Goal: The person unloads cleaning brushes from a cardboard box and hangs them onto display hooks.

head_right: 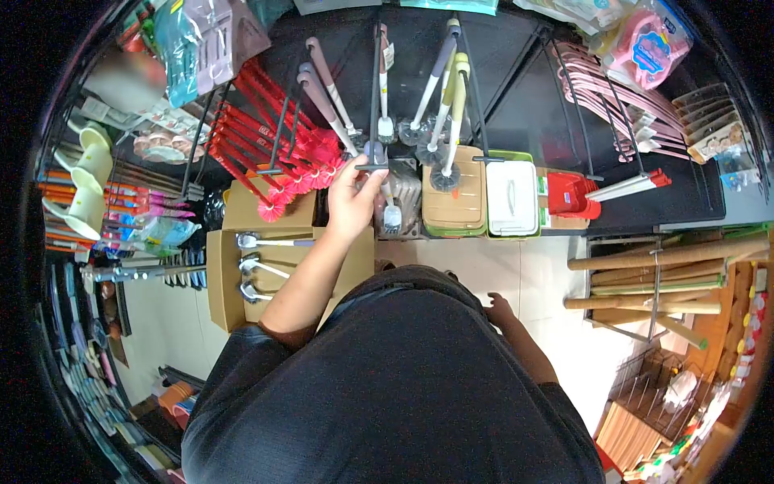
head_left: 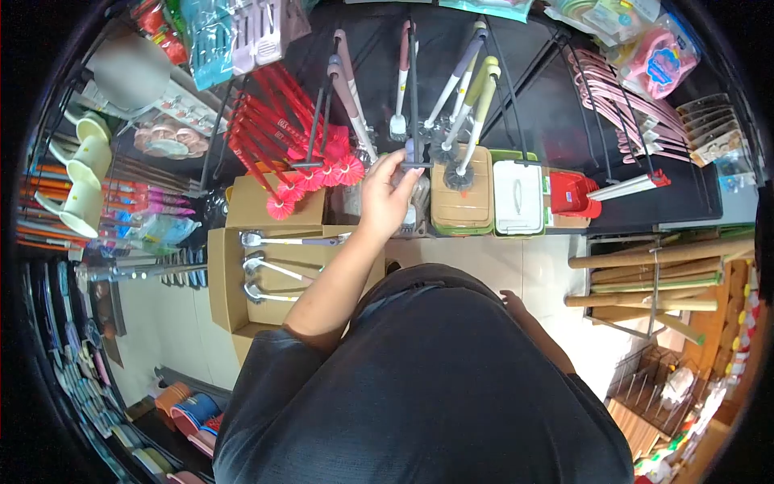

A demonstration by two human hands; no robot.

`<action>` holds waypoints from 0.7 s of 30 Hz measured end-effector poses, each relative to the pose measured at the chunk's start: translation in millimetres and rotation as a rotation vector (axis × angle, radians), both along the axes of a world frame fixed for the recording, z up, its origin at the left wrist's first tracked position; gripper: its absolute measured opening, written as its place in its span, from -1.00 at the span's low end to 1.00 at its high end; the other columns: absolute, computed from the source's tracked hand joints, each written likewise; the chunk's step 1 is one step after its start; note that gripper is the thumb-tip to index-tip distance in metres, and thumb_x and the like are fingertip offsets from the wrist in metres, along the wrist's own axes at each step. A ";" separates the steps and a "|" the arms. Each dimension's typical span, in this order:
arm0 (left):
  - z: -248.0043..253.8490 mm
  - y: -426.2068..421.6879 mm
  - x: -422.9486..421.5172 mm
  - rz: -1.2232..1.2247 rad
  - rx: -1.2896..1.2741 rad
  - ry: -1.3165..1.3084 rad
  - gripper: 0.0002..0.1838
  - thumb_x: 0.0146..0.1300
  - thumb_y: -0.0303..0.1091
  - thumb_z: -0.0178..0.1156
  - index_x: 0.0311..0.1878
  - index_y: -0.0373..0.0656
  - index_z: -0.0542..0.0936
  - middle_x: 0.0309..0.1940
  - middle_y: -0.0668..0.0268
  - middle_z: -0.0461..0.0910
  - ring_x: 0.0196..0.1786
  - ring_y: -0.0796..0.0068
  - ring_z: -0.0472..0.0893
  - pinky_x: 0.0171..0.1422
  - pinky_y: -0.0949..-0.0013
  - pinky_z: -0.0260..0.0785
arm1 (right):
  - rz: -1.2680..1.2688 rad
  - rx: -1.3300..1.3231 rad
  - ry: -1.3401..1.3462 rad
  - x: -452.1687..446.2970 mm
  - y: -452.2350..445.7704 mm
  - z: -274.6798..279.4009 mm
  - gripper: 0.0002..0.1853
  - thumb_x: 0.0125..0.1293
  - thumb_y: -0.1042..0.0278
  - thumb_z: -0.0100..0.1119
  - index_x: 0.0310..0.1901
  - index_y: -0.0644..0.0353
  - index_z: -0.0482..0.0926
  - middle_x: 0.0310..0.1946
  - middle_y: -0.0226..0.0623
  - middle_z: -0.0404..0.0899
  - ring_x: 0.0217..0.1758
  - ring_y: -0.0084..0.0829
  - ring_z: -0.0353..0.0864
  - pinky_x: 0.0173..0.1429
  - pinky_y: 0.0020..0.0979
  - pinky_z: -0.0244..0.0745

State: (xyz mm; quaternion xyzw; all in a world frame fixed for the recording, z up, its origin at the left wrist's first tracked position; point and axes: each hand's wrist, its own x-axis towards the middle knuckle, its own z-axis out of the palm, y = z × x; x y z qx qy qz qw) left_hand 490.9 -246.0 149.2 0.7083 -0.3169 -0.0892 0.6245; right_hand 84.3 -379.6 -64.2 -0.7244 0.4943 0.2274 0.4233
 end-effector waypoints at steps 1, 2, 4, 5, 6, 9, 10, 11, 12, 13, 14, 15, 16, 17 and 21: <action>-4.1 -2.9 4.0 -0.017 -0.006 0.008 -0.79 0.21 -0.46 0.22 -0.08 -0.23 0.56 -0.34 0.40 0.52 -0.36 0.69 0.48 -0.29 0.56 0.35 | -0.008 0.023 0.055 -8.2 1.7 -2.2 -0.31 0.02 0.22 0.39 0.20 0.20 0.35 0.08 0.08 0.46 0.10 -0.07 0.51 0.13 -0.22 0.48; -4.1 -6.4 7.6 -0.027 -0.005 0.009 -0.79 0.21 -0.46 0.22 -0.08 -0.23 0.56 -0.34 0.40 0.52 -0.36 0.69 0.48 -0.29 0.56 0.35 | -0.014 0.046 0.107 -16.2 2.9 -5.7 -0.31 0.02 0.24 0.38 0.20 0.21 0.35 0.07 0.08 0.46 0.10 -0.08 0.51 0.12 -0.22 0.48; -3.4 -15.1 14.9 -0.030 -0.091 0.073 -0.77 0.23 -0.42 0.22 -0.05 -0.22 0.56 -0.32 0.39 0.52 -0.33 0.68 0.47 -0.28 0.56 0.36 | -0.033 0.031 0.107 -25.9 6.2 -15.1 -0.32 0.03 0.26 0.37 0.21 0.21 0.34 0.07 0.08 0.47 0.11 -0.10 0.51 0.12 -0.22 0.49; -13.5 -19.4 24.6 -0.047 -0.043 0.018 -0.74 0.25 -0.37 0.22 -0.03 -0.24 0.54 -0.31 0.39 0.51 -0.29 0.69 0.47 -0.21 0.56 0.36 | -0.060 0.037 0.106 -23.5 8.0 -8.2 -0.33 0.04 0.26 0.37 0.21 0.21 0.34 0.07 0.08 0.47 0.11 -0.10 0.51 0.11 -0.22 0.49; -19.7 -27.8 32.6 -0.056 -0.041 0.019 -0.74 0.25 -0.37 0.22 -0.03 -0.24 0.54 -0.31 0.39 0.51 -0.29 0.69 0.47 -0.21 0.56 0.36 | -0.085 0.043 0.104 -23.0 9.3 -6.3 -0.33 0.05 0.26 0.36 0.21 0.21 0.34 0.07 0.07 0.47 0.12 -0.10 0.51 0.11 -0.22 0.48; -18.6 -54.1 53.1 -0.057 -0.156 0.096 -0.68 0.29 -0.33 0.18 0.03 -0.29 0.48 -0.29 0.38 0.52 -0.20 0.65 0.47 -0.06 0.55 0.33 | -0.187 0.100 -0.037 -16.9 11.6 -10.0 -0.34 0.07 0.24 0.36 0.21 0.19 0.35 0.07 0.04 0.48 0.12 -0.08 0.50 0.12 -0.21 0.47; -9.6 -60.7 58.5 -0.029 -0.128 0.055 -0.67 0.31 -0.26 0.15 0.01 -0.29 0.49 -0.28 0.37 0.53 -0.20 0.62 0.48 -0.06 0.53 0.33 | -0.194 0.100 -0.038 -13.4 10.6 -10.1 -0.34 0.07 0.24 0.36 0.21 0.19 0.35 0.07 0.04 0.48 0.12 -0.08 0.50 0.12 -0.21 0.47; -10.4 -67.8 68.8 -0.021 -0.073 -0.007 -0.65 0.31 -0.22 0.14 0.01 -0.29 0.50 -0.29 0.37 0.53 -0.21 0.61 0.48 -0.07 0.52 0.33 | -0.134 0.049 -0.032 -2.8 10.0 -4.5 -0.35 0.08 0.23 0.35 0.21 0.19 0.35 0.07 0.02 0.48 0.12 -0.08 0.50 0.13 -0.22 0.46; -13.5 -75.4 80.7 -0.013 -0.018 -0.069 -0.63 0.32 -0.17 0.12 0.01 -0.28 0.50 -0.30 0.37 0.53 -0.21 0.60 0.47 -0.09 0.51 0.33 | -0.075 -0.001 -0.025 5.7 9.1 -1.9 -0.36 0.10 0.21 0.34 0.21 0.18 0.36 0.07 0.01 0.48 0.11 -0.08 0.50 0.14 -0.22 0.45; -20.1 -84.3 88.7 0.044 -0.011 -0.137 -0.64 0.31 -0.16 0.11 -0.04 -0.27 0.52 -0.34 0.37 0.52 -0.24 0.60 0.46 -0.11 0.48 0.32 | -0.080 0.000 -0.027 13.0 8.3 1.3 -0.36 0.10 0.21 0.34 0.21 0.18 0.36 0.07 0.01 0.48 0.11 -0.08 0.50 0.14 -0.22 0.45; -17.7 -91.5 95.5 0.039 -0.011 -0.139 -0.64 0.31 -0.16 0.11 -0.04 -0.27 0.52 -0.34 0.37 0.52 -0.24 0.60 0.46 -0.11 0.48 0.32 | -0.063 -0.010 -0.047 18.0 6.9 1.5 -0.36 0.10 0.19 0.34 0.21 0.18 0.36 0.08 0.00 0.48 0.12 -0.08 0.50 0.14 -0.22 0.45; -15.3 -98.1 101.3 0.008 -0.045 -0.117 -0.73 0.28 -0.27 0.12 -0.09 -0.29 0.51 -0.39 0.32 0.50 -0.31 0.59 0.46 -0.18 0.48 0.32 | -0.045 -0.019 -0.067 22.5 5.5 1.9 -0.36 0.10 0.18 0.34 0.21 0.17 0.36 0.08 -0.01 0.48 0.12 -0.09 0.49 0.15 -0.22 0.44; -14.3 -103.3 103.7 -0.023 -0.078 -0.094 -0.81 0.26 -0.39 0.13 -0.14 -0.30 0.50 -0.43 0.26 0.48 -0.37 0.57 0.45 -0.24 0.48 0.31 | -0.052 -0.018 -0.070 26.3 4.0 2.6 -0.36 0.10 0.18 0.34 0.21 0.17 0.36 0.08 -0.01 0.48 0.12 -0.09 0.49 0.15 -0.22 0.44; -6.8 -108.2 99.8 0.014 -0.163 -0.102 -0.85 0.26 -0.40 0.13 -0.18 -0.26 0.50 -0.50 0.34 0.40 -0.46 0.60 0.34 -0.34 0.47 0.23 | -0.069 -0.008 -0.071 29.1 2.3 4.2 -0.36 0.10 0.16 0.33 0.21 0.16 0.37 0.09 -0.01 0.47 0.12 -0.09 0.49 0.15 -0.22 0.44; -6.4 -122.8 114.8 0.106 -0.041 -0.314 -0.83 0.29 -0.29 0.07 -0.18 -0.19 0.50 -0.54 0.28 0.42 -0.46 0.40 0.45 -0.32 0.35 0.29 | -0.131 0.006 -0.026 34.3 -2.0 20.2 -0.36 0.10 0.17 0.34 0.21 0.13 0.37 0.10 -0.03 0.46 0.12 -0.10 0.49 0.14 -0.22 0.45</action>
